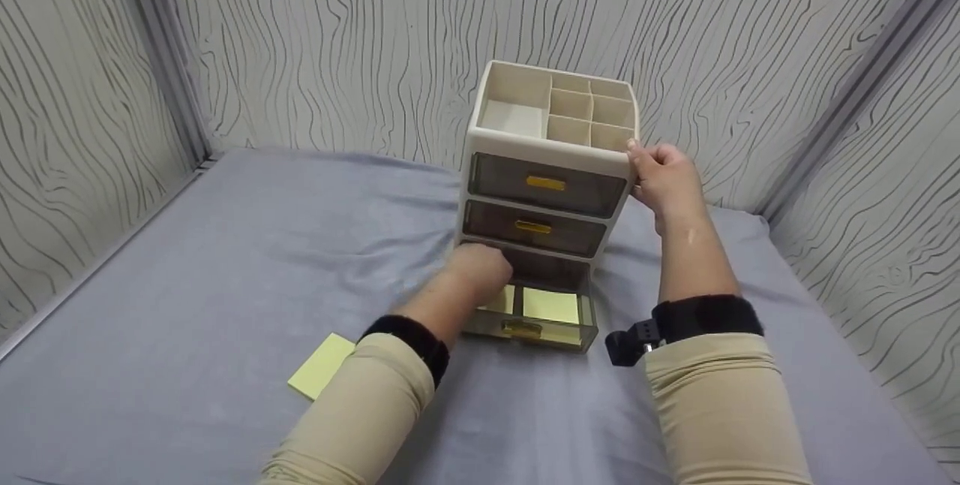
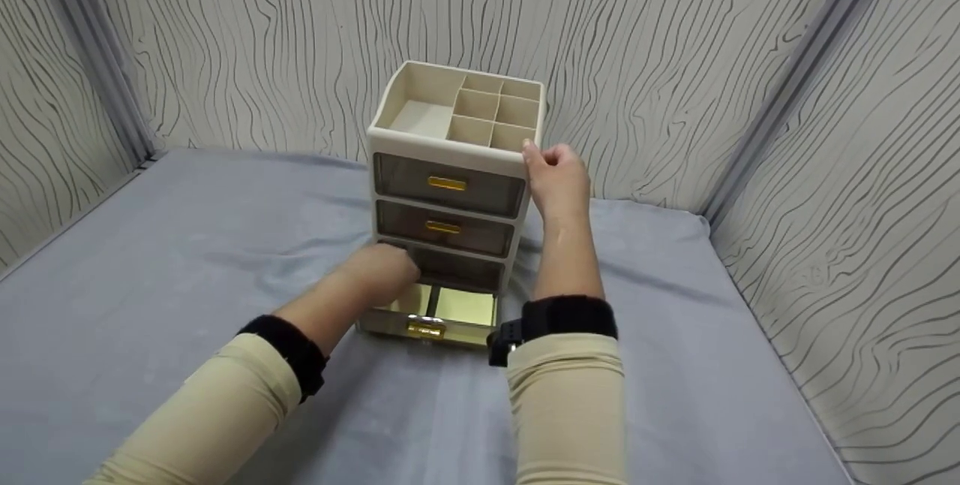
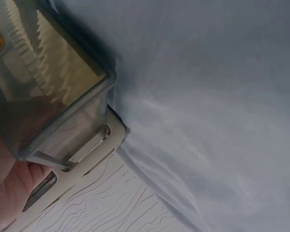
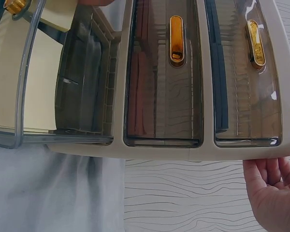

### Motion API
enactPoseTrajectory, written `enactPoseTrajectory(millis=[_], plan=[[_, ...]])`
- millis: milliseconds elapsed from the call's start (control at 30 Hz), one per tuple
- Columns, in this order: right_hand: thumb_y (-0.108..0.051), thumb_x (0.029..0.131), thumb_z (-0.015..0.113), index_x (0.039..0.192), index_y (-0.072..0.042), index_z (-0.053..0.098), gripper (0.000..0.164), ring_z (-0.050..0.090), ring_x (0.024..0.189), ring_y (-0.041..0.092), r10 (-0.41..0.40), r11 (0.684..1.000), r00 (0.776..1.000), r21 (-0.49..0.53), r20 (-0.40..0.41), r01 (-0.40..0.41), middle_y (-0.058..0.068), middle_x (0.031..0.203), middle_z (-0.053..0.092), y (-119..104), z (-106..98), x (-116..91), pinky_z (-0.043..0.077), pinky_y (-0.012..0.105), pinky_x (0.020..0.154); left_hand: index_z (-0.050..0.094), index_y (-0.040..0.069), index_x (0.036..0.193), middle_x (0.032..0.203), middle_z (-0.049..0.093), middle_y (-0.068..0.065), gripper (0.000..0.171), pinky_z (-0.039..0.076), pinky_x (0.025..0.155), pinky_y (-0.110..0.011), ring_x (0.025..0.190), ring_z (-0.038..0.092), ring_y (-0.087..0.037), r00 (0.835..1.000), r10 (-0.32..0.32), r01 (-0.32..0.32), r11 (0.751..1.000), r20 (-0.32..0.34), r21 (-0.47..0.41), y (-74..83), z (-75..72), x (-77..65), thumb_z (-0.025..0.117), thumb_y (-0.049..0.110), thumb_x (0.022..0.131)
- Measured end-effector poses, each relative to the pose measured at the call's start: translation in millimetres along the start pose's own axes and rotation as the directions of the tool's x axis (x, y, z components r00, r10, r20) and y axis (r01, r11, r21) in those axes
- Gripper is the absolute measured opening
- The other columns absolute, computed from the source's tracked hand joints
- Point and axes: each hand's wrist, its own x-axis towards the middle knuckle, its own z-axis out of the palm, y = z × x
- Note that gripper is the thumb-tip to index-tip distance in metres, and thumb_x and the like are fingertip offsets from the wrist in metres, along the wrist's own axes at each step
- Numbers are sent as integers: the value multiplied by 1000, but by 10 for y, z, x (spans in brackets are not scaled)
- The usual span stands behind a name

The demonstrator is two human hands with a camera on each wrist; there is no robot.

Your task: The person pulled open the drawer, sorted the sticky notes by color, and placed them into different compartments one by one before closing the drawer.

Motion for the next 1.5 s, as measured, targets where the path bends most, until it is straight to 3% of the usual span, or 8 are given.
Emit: enactPoseTrajectory(millis=[433, 733, 833, 933, 1033, 1167, 1300, 1500], plan=[[-46, 89, 50, 97, -8, 49, 39, 51, 107, 21, -8, 1000, 1000, 5, -7, 8, 10, 111, 49, 2, -2, -22, 42, 34, 95, 64, 15, 73, 86, 66, 0, 17, 51, 67, -36, 76, 61, -18, 996, 22, -21, 1000, 81, -14, -3, -30, -23, 53, 13, 86], [-46, 89, 50, 96, -8, 48, 38, 50, 108, 22, -5, 1000, 1000, 6, -1, 5, 9, 112, 48, 8, -5, -16, 42, 34, 95, 63, 13, 78, 85, 63, 0, 14, 49, 68, -32, 75, 57, -16, 990, 88, -66, 981, 114, -185, -152, -207, -165, 53, 5, 85], [-46, 89, 50, 95, -8, 48, 39, 51, 106, 21, -5, 1000, 1000, 13, -2, 5, 9, 110, 48, 9, -6, -15, 43, 33, 94, 65, 11, 85, 87, 63, -1, 16, 48, 70, -31, 79, 57, -17, 991, 96, -70, 962, 91, -263, -246, -268, -248, 52, 2, 82], [-46, 89, 50, 95, -8, 48, 38, 51, 106, 21, -6, 1000, 1000, 12, -1, 6, 9, 110, 49, 9, -3, -11, 43, 33, 94, 61, 7, 81, 76, 55, -1, 8, 45, 66, -29, 71, 52, -16, 992, 121, -103, 944, 38, -313, -357, -305, -340, 54, 5, 84], [-46, 89, 50, 95, -8, 48, 38, 51, 107, 21, -5, 1000, 1000, 9, 1, 5, 9, 111, 49, 8, -3, -10, 43, 32, 94, 57, 5, 76, 69, 52, -2, 10, 44, 65, -32, 67, 50, -19, 993, 118, -117, 932, -18, -343, -478, -321, -448, 57, 9, 85], [-46, 90, 50, 95, -8, 47, 38, 51, 109, 22, -7, 1000, 1000, 6, 5, 7, 10, 114, 48, 2, -5, -16, 43, 32, 94, 65, 3, 94, 89, 65, -8, 13, 47, 79, -36, 85, 61, -25, 994, 79, -98, 929, -69, -358, -648, -317, -624, 60, 8, 83], [-44, 90, 50, 95, -7, 47, 37, 49, 110, 22, -14, 1000, 1000, 23, 18, 13, 11, 116, 46, -3, -6, -24, 42, 33, 95, 64, 3, 104, 100, 65, -10, 23, 47, 82, -37, 93, 60, -26, 996, 72, -88, 938, -60, -335, -797, -277, -803, 62, 6, 81], [-45, 90, 50, 94, -7, 47, 39, 49, 108, 20, 0, 1000, 1000, 22, 18, 0, 11, 115, 47, -9, -4, -25, 42, 32, 94, 67, 6, 90, 85, 64, -3, 17, 47, 72, -33, 80, 58, -19, 996, 85, -71, 939, 27, -336, -869, -143, -1033, 72, 11, 74]])
